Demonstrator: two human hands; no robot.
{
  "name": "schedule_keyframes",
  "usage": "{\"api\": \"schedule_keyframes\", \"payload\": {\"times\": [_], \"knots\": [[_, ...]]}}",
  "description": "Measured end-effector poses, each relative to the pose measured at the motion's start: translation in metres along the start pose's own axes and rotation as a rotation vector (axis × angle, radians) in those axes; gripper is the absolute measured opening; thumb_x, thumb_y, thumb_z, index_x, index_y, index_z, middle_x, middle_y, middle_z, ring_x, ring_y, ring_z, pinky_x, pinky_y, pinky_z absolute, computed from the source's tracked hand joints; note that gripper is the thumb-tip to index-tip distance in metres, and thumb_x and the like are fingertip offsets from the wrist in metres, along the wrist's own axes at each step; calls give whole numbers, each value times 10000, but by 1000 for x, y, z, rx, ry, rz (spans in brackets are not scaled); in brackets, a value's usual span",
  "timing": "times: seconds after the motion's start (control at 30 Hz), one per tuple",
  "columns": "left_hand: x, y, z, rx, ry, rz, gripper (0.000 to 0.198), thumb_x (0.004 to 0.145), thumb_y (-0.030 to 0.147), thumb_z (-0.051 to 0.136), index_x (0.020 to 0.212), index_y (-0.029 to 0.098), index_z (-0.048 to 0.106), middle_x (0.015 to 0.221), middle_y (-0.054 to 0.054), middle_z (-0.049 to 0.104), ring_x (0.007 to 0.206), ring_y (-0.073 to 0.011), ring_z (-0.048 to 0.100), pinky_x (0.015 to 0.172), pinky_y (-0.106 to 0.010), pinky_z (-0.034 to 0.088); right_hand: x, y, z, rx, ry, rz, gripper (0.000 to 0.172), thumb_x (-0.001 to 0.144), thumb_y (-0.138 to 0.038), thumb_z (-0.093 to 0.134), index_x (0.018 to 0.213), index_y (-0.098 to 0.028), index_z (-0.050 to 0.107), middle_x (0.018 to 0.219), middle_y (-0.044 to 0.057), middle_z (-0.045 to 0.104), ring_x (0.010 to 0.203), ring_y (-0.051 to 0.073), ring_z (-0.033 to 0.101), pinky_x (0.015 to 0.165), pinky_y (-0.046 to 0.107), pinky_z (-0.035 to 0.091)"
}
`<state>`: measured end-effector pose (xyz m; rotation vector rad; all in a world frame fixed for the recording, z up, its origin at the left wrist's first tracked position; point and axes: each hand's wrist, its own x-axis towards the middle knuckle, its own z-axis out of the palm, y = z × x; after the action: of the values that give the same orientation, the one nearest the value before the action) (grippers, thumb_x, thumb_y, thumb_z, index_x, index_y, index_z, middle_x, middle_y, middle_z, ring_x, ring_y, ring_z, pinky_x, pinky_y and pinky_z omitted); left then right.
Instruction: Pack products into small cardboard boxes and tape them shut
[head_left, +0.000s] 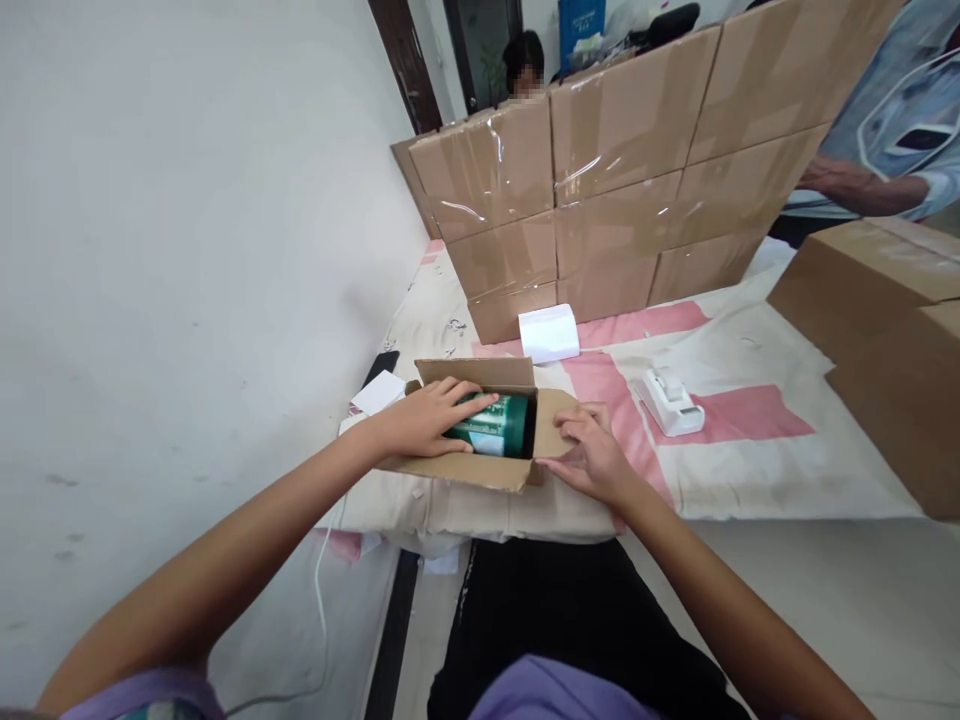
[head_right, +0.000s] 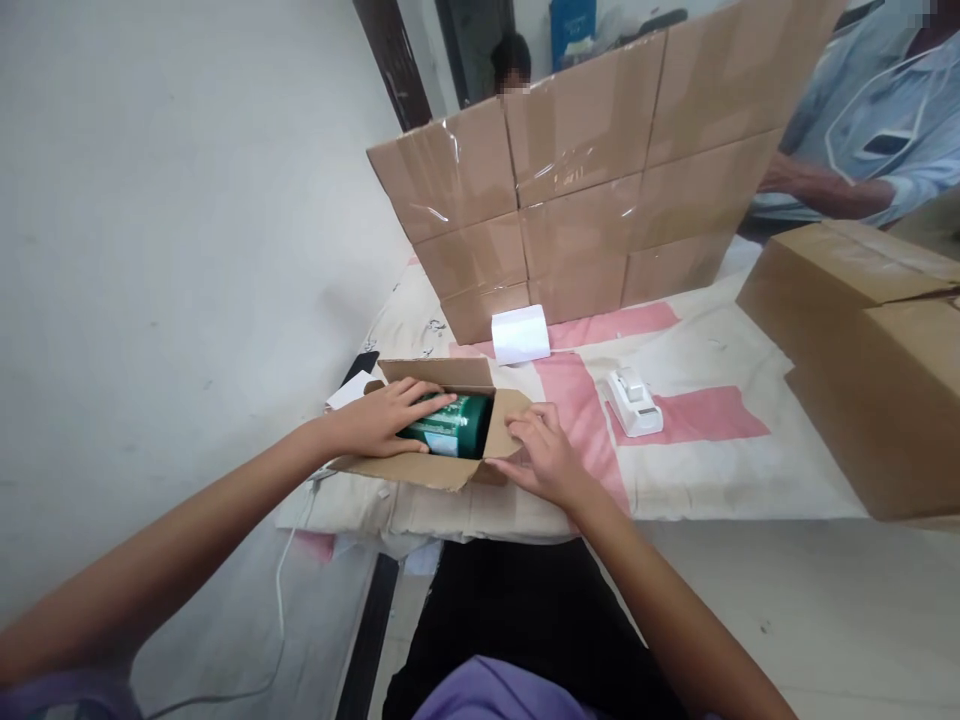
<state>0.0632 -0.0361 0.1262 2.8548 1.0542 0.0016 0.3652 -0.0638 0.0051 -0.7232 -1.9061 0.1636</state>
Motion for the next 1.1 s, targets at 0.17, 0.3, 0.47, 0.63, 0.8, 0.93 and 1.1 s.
{"api": "schedule_keyframes", "payload": {"times": [0.17,0.3,0.47,0.63,0.8,0.93,1.1], "knots": [[13,4,15,-103,-42,-77,452,958,542,528,1382,413,617,1316,14,695,973,-206,702,781,-272,488,-6,-10,9,34,137,63,429,834,-371,759,1180,-298,514,1159,129,608,1083,348,604,914,604,527],[11,4,-2,-67,58,-71,306,936,488,584,1167,377,751,1135,5,772,1017,-237,708,934,-342,471,-9,-18,17,194,184,150,660,857,-420,718,1422,-316,393,1350,163,524,1300,365,510,1038,619,496],[-40,-14,9,-310,953,-557,436,957,596,508,1050,250,756,964,-48,771,957,-248,713,931,-403,519,5,-14,24,220,-160,57,382,888,-482,695,1213,-295,621,1286,92,665,1365,373,411,1132,629,395],[-68,-10,87,-959,1019,-585,958,865,879,121,957,175,764,1125,-158,751,1146,-326,678,1032,-478,510,18,-14,29,254,-38,248,117,896,-376,648,930,-267,622,1077,90,683,1242,334,491,1068,560,448],[-52,7,109,-852,976,-628,623,897,542,596,1437,235,549,1457,-124,583,1367,-311,523,1127,-463,433,29,2,33,502,-35,549,876,780,-377,682,1536,-300,245,1607,146,328,1407,320,420,1073,530,459],[-39,5,83,-601,792,-720,805,873,205,465,1611,381,194,1689,-33,246,1385,-242,469,1064,-413,465,41,18,40,630,-76,477,970,774,-376,662,1593,-328,143,1620,109,333,1475,320,359,1135,532,397],[-12,32,45,-133,590,-669,483,900,162,425,1322,286,625,1389,-43,631,1339,-262,510,1177,-507,302,41,19,38,304,-15,281,357,864,-336,592,1210,-290,667,1243,76,631,1298,323,497,1158,567,354]]}}
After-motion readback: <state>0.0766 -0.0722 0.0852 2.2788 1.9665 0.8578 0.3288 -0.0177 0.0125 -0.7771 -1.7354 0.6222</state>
